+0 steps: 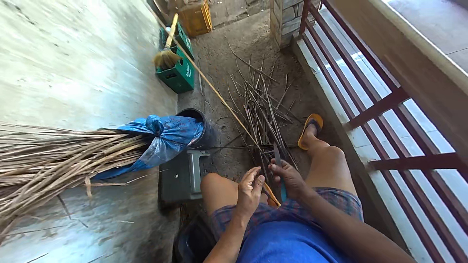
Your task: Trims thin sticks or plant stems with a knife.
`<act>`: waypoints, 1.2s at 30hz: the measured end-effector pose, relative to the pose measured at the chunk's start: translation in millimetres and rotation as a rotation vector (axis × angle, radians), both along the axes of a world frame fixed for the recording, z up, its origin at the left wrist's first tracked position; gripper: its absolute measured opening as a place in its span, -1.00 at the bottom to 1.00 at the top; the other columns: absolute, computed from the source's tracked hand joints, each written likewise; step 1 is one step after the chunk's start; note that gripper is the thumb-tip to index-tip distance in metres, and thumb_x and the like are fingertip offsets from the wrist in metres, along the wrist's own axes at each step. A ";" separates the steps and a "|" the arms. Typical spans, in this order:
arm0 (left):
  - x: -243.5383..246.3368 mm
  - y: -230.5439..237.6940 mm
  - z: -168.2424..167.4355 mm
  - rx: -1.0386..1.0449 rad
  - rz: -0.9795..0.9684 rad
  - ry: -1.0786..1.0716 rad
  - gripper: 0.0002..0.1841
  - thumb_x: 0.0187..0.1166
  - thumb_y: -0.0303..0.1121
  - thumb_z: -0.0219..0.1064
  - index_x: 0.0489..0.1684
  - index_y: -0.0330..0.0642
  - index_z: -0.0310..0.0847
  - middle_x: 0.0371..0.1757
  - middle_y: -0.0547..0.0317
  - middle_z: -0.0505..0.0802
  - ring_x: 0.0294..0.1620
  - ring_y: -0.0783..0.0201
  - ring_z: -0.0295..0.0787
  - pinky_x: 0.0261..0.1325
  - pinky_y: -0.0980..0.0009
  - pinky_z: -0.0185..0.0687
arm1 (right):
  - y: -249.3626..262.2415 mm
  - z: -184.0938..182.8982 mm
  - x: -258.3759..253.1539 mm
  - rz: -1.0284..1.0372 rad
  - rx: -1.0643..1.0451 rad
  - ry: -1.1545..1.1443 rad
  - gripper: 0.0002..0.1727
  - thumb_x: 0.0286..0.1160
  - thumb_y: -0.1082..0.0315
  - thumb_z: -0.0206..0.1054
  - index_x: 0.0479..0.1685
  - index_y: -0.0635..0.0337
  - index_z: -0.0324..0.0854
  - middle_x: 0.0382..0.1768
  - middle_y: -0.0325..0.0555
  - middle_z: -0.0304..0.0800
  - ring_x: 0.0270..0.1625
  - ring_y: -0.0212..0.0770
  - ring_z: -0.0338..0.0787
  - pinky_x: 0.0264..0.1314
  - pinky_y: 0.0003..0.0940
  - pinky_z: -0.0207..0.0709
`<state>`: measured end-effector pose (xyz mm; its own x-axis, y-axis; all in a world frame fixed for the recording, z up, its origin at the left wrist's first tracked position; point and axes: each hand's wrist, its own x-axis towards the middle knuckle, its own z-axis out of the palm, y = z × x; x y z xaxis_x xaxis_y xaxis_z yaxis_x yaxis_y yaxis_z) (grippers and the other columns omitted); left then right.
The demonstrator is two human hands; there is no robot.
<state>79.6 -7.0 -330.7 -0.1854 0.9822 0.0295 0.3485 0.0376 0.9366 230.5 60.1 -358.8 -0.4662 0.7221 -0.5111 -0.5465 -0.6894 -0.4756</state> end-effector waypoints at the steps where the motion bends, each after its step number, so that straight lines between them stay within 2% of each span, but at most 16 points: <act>1: 1.9 2.9 -2.0 -0.041 0.007 -0.055 -0.61 0.68 -0.45 0.18 0.32 -0.60 0.61 0.34 -0.32 0.75 0.38 0.22 0.72 0.49 0.39 0.54 | -6.4 4.0 -5.7 0.006 -0.045 0.039 -0.82 0.71 0.53 0.15 0.17 0.17 0.45 -0.32 -0.20 0.76 -0.67 -0.50 0.55 -0.67 -0.65 0.48; 3: 7.1 7.0 -3.3 -0.076 0.038 -0.194 -0.62 0.72 -0.47 0.14 0.35 -0.58 0.57 0.32 -0.21 0.76 0.31 0.35 0.72 0.44 0.48 0.57 | -17.7 9.9 -16.9 -0.004 -0.138 0.125 -0.86 0.74 0.50 0.13 0.12 0.14 0.46 -0.45 -0.19 0.72 -0.70 -0.47 0.56 -0.69 -0.63 0.48; 6: 14.5 7.9 -1.6 -0.044 0.117 -0.344 -0.74 0.71 -0.55 0.15 0.12 -0.55 0.70 0.18 -0.05 0.82 0.07 0.47 0.79 0.21 0.57 0.69 | -27.5 12.8 -29.9 -0.029 -0.258 0.199 -0.97 0.79 0.43 0.12 0.01 0.16 0.41 -0.58 -0.13 0.62 -0.72 -0.39 0.58 -0.71 -0.57 0.50; 8: 12.5 7.5 -2.7 -0.029 0.159 -0.409 -0.75 0.70 -0.57 0.12 0.06 -0.55 0.71 0.11 -0.01 0.84 0.05 0.46 0.79 0.21 0.55 0.70 | -30.8 15.8 -33.4 -0.029 -0.280 0.161 -0.92 0.77 0.44 0.15 0.07 0.19 0.42 -0.56 -0.10 0.64 -0.72 -0.38 0.60 -0.72 -0.57 0.51; 10: 7.7 7.3 -3.4 -0.027 0.202 -0.449 -0.73 0.74 -0.56 0.05 0.06 -0.52 0.69 -0.02 0.06 0.87 -0.01 0.44 0.81 0.17 0.50 0.72 | -33.2 21.2 -33.6 0.011 -0.254 0.055 -0.88 0.77 0.43 0.17 0.12 0.20 0.43 -0.42 -0.06 0.72 -0.68 -0.39 0.62 -0.72 -0.58 0.49; 12: 0.5 6.9 -2.0 -0.046 0.247 -0.456 -0.70 0.80 -0.51 -0.04 0.07 -0.48 0.64 -0.15 0.10 0.86 -0.13 0.38 0.83 0.05 0.44 0.78 | -34.0 22.6 -31.1 0.037 -0.187 -0.074 -0.84 0.83 0.32 0.13 0.15 0.20 0.47 -0.25 -0.05 0.83 -0.63 -0.40 0.66 -0.69 -0.59 0.48; 13: -2.8 6.9 0.5 -0.066 0.270 -0.466 -0.70 0.82 -0.48 -0.07 0.07 -0.44 0.60 -0.25 0.16 0.83 -0.26 0.39 0.82 -0.10 0.44 0.81 | -33.0 20.6 -28.4 0.035 -0.123 -0.136 -0.77 0.87 0.27 0.06 0.17 0.22 0.50 -0.27 -0.09 0.80 -0.62 -0.40 0.65 -0.67 -0.57 0.51; 15: -8.4 6.5 8.4 -0.126 0.320 -0.491 -0.70 0.85 -0.45 -0.09 0.08 -0.38 0.59 -0.44 0.29 0.69 -0.55 0.49 0.64 -0.49 0.58 0.64 | -27.7 15.0 -19.3 0.041 0.042 -0.205 -0.65 0.93 0.23 -0.10 0.23 0.25 0.51 -0.41 -0.22 0.62 -0.62 -0.41 0.57 -0.61 -0.54 0.54; 17: -15.3 3.2 11.0 -0.165 0.335 -0.532 -0.71 0.85 -0.46 -0.07 0.05 -0.36 0.61 -0.53 0.34 0.61 -0.67 0.55 0.46 -0.64 0.68 0.41 | -20.4 13.9 -7.2 0.102 0.212 -0.219 -0.64 0.89 0.27 -0.11 0.25 0.29 0.53 -0.47 -0.28 0.57 -0.61 -0.42 0.56 -0.58 -0.55 0.56; 20: -20.8 -2.5 10.2 -0.199 0.343 -0.556 -0.74 0.81 -0.50 0.04 0.01 -0.40 0.68 -0.55 0.32 0.62 -0.68 0.58 0.40 -0.64 0.70 0.30 | -6.9 19.4 8.2 0.238 0.487 -0.232 -0.71 0.70 0.33 0.20 0.23 0.29 0.62 -0.42 -0.32 0.73 -0.51 -0.43 0.69 -0.44 -0.53 0.64; 22: -20.9 -6.4 11.7 -0.227 0.352 -0.564 -0.76 0.79 -0.51 0.08 0.02 -0.42 0.70 -0.55 0.30 0.64 -0.68 0.58 0.41 -0.63 0.70 0.31 | -0.3 23.1 10.7 0.275 0.555 -0.226 -0.72 0.65 0.36 0.27 0.22 0.30 0.60 -0.36 -0.28 0.78 -0.45 -0.40 0.75 -0.39 -0.51 0.69; 25: -20.2 -10.4 14.6 -0.248 0.371 -0.628 -0.73 0.81 -0.51 0.03 0.07 -0.45 0.67 -0.57 0.28 0.62 -0.70 0.57 0.39 -0.66 0.70 0.29 | 3.1 27.1 6.5 0.346 0.551 -0.272 -0.74 0.70 0.33 0.20 0.22 0.26 0.54 -0.41 -0.32 0.69 -0.54 -0.47 0.63 -0.49 -0.58 0.57; 27: -21.5 -13.6 15.4 -0.250 0.380 -0.657 -0.73 0.81 -0.51 0.00 0.07 -0.44 0.66 -0.56 0.27 0.63 -0.70 0.57 0.40 -0.67 0.71 0.30 | -1.2 26.6 1.0 0.425 0.590 -0.310 -0.65 0.72 0.25 0.17 0.34 0.25 0.51 -0.40 -0.33 0.64 -0.59 -0.49 0.54 -0.55 -0.59 0.47; 30: -23.3 -17.8 14.3 -0.240 0.358 -0.654 -0.74 0.77 -0.54 0.01 0.06 -0.42 0.66 -0.52 0.26 0.65 -0.67 0.57 0.42 -0.65 0.70 0.29 | -10.0 23.6 -8.1 0.537 0.695 -0.349 -0.61 0.78 0.19 0.16 0.39 0.23 0.56 -0.37 -0.32 0.67 -0.58 -0.52 0.52 -0.53 -0.58 0.47; 32: -23.4 -20.4 13.8 -0.220 0.338 -0.646 -0.76 0.73 -0.56 0.04 0.02 -0.40 0.66 -0.51 0.25 0.70 -0.67 0.58 0.43 -0.64 0.71 0.29 | -12.5 21.3 -14.1 0.608 0.770 -0.362 -0.58 0.81 0.17 0.13 0.42 0.23 0.61 -0.35 -0.29 0.70 -0.55 -0.53 0.52 -0.48 -0.57 0.48; 36: -22.6 -25.9 16.7 -0.219 0.337 -0.643 -0.74 0.71 -0.60 0.06 0.12 -0.47 0.66 -0.36 0.17 0.83 -0.62 0.58 0.50 -0.61 0.69 0.37 | -10.7 24.0 -19.1 0.742 0.978 -0.461 -0.54 0.85 0.13 0.02 0.43 0.22 0.63 -0.25 -0.15 0.77 -0.39 -0.44 0.62 -0.20 -0.44 0.58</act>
<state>57.0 -32.9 -314.0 -0.3908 0.8405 -0.3752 -0.3274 0.2540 0.9101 211.4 49.4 -334.8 -0.8345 0.5320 -0.1436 0.1576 -0.0193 -0.9873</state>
